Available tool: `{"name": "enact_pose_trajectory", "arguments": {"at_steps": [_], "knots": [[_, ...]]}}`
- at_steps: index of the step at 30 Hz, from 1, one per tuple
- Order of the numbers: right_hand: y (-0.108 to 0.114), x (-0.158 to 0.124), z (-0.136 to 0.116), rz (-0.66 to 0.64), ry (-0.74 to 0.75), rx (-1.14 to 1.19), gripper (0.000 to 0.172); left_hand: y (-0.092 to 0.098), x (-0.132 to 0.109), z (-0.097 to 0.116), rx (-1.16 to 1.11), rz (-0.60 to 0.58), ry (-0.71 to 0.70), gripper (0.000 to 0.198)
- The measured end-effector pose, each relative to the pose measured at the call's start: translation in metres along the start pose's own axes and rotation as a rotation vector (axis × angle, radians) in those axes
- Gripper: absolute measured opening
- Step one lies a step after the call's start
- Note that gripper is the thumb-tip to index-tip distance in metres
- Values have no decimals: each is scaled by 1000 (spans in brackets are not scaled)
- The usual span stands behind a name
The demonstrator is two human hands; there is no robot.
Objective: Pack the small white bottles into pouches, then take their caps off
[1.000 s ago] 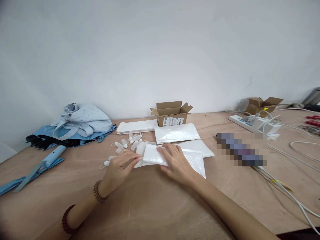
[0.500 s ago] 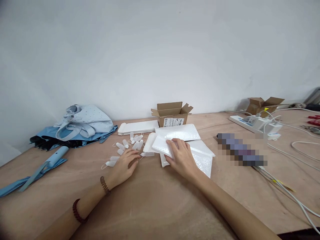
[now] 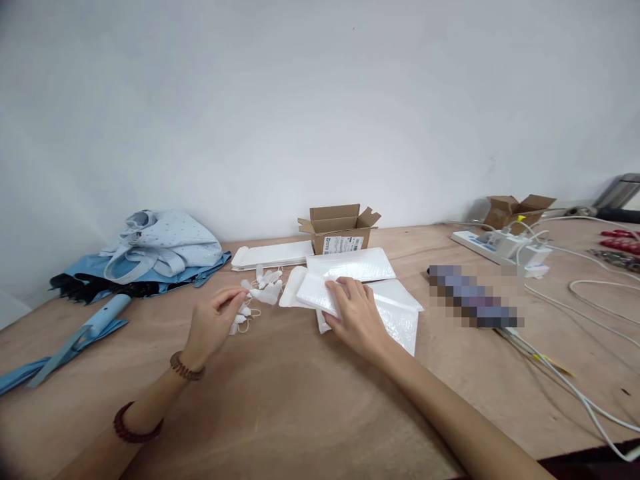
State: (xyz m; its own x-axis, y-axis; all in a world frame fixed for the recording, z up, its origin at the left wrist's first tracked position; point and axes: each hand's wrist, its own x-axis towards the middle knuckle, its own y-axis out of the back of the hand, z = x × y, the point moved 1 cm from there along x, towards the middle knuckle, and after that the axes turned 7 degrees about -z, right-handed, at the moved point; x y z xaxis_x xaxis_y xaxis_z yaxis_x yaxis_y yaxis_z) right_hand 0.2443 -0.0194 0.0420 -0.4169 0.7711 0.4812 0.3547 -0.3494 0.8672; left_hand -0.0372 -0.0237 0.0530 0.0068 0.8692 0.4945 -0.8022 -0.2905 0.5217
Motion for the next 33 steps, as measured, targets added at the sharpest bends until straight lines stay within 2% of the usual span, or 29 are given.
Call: {"name": "enact_pose_trajectory", "arguments": {"at_steps": [4, 8, 14, 18, 22, 28, 33], "knots": [[0, 0, -4, -20, 5, -8, 43, 3, -1, 5, -230, 69, 167, 28], [-2, -1, -10, -32, 41, 4, 45, 0, -3, 9, -385, 66, 264, 28], [-1, -4, -18, -67, 108, 87, 49, -14, -9, 7, -618, -61, 391, 33], [0, -6, -21, -78, 113, 123, 48, -20, -11, 5, -650, -160, 432, 31], [-1, -6, -23, -80, 116, 125, 48, -20, -13, 11, -501, -243, 353, 33], [-1, -7, -24, -103, 135, 119, 47, -24, -19, 25, -100, -308, 41, 29], [1, -8, -28, -110, 182, 130, 48, -28, -25, 32, 6, -388, -124, 28]]}}
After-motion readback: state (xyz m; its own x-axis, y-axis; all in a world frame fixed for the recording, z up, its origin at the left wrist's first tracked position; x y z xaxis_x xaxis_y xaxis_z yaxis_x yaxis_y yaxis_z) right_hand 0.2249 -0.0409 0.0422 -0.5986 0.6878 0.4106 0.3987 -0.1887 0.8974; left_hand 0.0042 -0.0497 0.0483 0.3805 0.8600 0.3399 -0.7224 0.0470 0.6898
